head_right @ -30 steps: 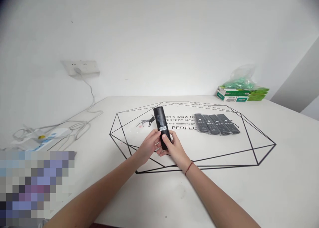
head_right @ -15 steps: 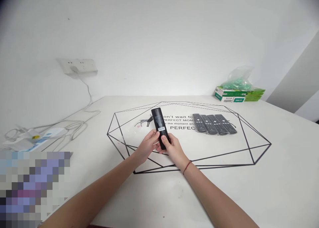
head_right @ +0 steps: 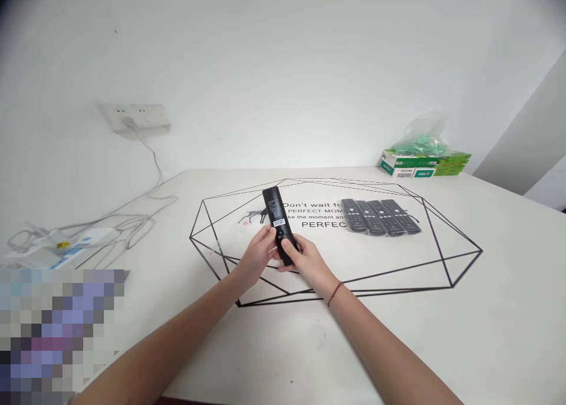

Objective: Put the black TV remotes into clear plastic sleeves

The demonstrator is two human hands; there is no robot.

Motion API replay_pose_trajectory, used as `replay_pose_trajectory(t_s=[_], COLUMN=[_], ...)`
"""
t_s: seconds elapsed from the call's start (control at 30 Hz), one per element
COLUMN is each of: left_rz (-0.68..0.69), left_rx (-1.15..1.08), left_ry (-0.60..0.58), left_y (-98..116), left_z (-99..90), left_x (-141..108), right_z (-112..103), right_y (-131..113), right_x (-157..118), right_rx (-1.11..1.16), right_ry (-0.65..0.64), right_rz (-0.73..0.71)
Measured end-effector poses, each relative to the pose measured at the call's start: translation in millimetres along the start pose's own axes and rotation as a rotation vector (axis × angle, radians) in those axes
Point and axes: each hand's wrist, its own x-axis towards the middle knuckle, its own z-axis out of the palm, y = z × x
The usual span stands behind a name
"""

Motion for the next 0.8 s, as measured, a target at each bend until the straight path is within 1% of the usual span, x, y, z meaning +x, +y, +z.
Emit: replay_pose_trajectory(t_s=[0.07, 0.13, 0.2, 0.27, 0.33, 0.4, 0.5, 0.57, 0.6, 0.63, 0.67, 0.73, 0.77, 0.8], left_rz=[0.026, 0.070, 0.104, 0.089, 0.047, 0.038, 0.128, 0.232, 0.270, 0.283, 0.267, 0.173, 0.124, 0.094], left_rx=[0.060, 0.228, 0.483, 0.726, 0.936, 1.131, 1.390, 1.511, 1.544, 1.551, 1.537, 1.468, 1.433, 1.409], left_ry=[0.063, 0.131, 0.190, 0.226, 0.217, 0.186, 0.156, 0.109, 0.055, -0.024, -0.124, -0.318, -0.377, -0.402], left_y=[3.7, 7.9, 10.7, 10.8, 8.5, 5.9, 6.9, 13.4, 18.1, 23.4, 28.8, 37.8, 40.6, 42.1], left_z=[-5.7, -15.5, -27.7, -38.9, -46.0, -48.3, -47.8, -48.9, -50.3, -52.2, -54.4, -58.5, -60.1, -61.1], left_x=[4.4, 10.6, 17.0, 21.5, 23.4, 23.3, 21.0, 18.1, 16.2, 14.0, 11.6, 7.4, 6.1, 5.5], right_z=[-2.4, -7.3, -13.3, -18.9, -22.7, -24.5, -26.2, -28.1, -29.3, -30.5, -31.6, -32.9, -33.0, -32.6], right_y=[-0.9, 1.0, 4.2, 7.0, 8.8, 10.2, 12.8, 14.6, 15.3, 15.9, 16.3, 16.5, 16.5, 16.2], right_x=[0.4, 1.4, 2.4, 2.9, 3.2, 4.0, 6.5, 8.1, 8.5, 8.7, 8.6, 7.8, 7.2, 6.5], right_rx=[-0.029, -0.098, -0.249, -0.486, -0.725, -0.895, -1.060, -1.149, -1.183, -1.206, -1.218, -1.210, -1.196, -1.179], right_ry=[-0.040, -0.028, 0.058, 0.162, 0.206, 0.194, 0.177, 0.203, 0.225, 0.247, 0.263, 0.276, 0.276, 0.269], right_rz=[0.018, 0.045, 0.030, -0.052, -0.144, -0.197, -0.227, -0.224, -0.214, -0.201, -0.186, -0.165, -0.159, -0.157])
